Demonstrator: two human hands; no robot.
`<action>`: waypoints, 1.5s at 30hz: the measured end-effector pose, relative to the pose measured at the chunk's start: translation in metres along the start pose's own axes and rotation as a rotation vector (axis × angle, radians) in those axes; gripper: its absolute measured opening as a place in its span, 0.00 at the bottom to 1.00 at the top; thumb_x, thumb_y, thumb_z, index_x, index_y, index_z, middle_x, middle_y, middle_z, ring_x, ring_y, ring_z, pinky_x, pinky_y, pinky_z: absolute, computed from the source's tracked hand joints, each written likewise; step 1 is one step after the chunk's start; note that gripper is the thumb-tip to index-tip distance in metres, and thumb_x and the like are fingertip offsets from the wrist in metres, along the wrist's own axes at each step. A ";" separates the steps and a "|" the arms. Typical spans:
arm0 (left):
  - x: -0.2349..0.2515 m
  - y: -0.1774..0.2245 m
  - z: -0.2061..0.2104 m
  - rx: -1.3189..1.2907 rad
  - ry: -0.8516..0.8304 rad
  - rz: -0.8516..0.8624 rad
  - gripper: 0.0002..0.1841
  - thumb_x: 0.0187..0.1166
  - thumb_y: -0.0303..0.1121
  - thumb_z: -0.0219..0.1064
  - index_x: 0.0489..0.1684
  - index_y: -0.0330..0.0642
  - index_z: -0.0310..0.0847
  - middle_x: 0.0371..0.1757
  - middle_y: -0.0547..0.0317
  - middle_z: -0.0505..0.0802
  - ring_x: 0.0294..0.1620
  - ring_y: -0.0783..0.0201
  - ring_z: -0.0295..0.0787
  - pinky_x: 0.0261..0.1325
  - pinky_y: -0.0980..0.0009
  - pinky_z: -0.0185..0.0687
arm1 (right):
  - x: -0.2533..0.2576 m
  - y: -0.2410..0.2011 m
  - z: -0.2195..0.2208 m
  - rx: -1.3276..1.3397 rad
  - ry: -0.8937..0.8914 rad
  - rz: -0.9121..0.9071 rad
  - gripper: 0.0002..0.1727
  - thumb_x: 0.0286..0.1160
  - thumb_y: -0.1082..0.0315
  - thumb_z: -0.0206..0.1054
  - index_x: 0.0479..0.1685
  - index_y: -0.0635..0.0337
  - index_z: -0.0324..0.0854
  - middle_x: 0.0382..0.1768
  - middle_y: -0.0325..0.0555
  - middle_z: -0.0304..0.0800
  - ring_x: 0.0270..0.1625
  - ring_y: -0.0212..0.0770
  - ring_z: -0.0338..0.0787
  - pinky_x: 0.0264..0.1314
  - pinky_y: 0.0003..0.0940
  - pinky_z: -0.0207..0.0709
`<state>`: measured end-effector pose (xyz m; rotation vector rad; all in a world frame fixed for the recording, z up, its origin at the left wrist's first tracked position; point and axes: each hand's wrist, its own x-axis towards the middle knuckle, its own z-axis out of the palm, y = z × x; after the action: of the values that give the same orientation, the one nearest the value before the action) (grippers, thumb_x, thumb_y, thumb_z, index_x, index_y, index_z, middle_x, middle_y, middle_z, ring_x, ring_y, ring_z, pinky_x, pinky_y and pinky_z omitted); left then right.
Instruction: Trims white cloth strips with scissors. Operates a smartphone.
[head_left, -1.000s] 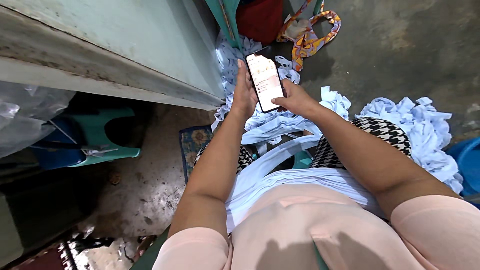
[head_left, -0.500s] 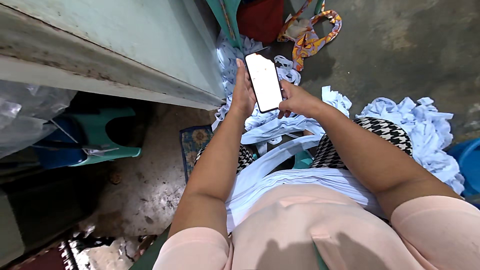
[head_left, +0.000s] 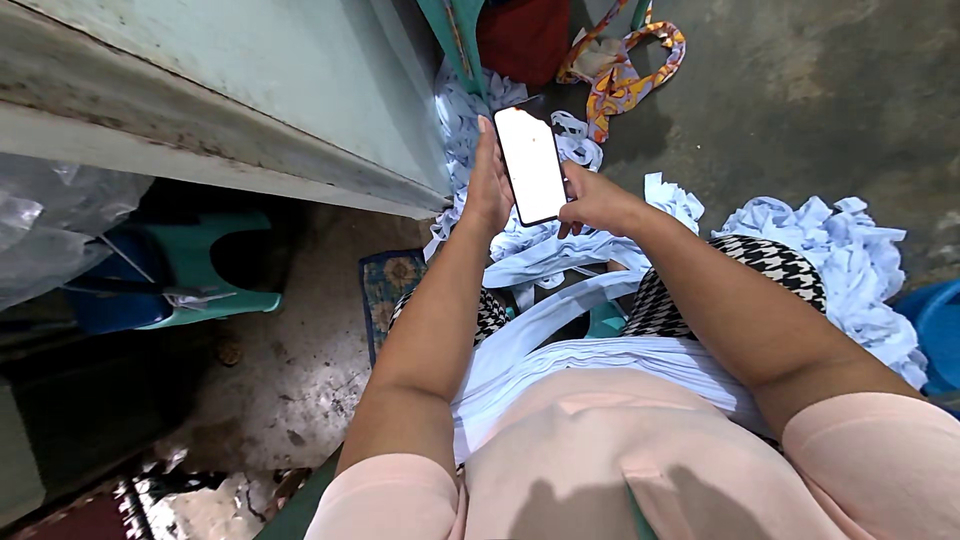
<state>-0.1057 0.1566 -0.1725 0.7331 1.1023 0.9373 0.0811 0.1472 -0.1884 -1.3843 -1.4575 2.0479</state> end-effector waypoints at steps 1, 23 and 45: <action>0.000 0.000 0.000 -0.001 0.001 -0.003 0.46 0.86 0.67 0.17 0.86 0.41 0.60 0.74 0.49 0.84 0.72 0.56 0.83 0.74 0.53 0.80 | 0.000 0.000 0.000 -0.002 0.001 0.001 0.33 0.67 0.84 0.61 0.76 0.58 0.60 0.55 0.55 0.90 0.32 0.47 0.92 0.29 0.41 0.87; 0.002 -0.003 -0.001 -0.053 -0.019 -0.009 0.45 0.86 0.67 0.19 0.86 0.42 0.61 0.73 0.48 0.84 0.71 0.55 0.84 0.73 0.53 0.81 | -0.001 -0.001 0.001 0.002 0.014 0.013 0.30 0.71 0.84 0.62 0.74 0.59 0.61 0.50 0.55 0.91 0.29 0.46 0.92 0.29 0.39 0.86; 0.003 -0.005 -0.003 -0.030 -0.030 -0.003 0.46 0.86 0.67 0.19 0.85 0.40 0.62 0.71 0.47 0.85 0.70 0.56 0.85 0.73 0.53 0.81 | -0.002 0.000 0.001 0.022 0.016 -0.007 0.31 0.70 0.83 0.63 0.76 0.59 0.62 0.48 0.54 0.91 0.28 0.45 0.90 0.27 0.39 0.85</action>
<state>-0.1065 0.1572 -0.1787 0.7186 1.0609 0.9358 0.0815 0.1449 -0.1872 -1.3818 -1.4275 2.0372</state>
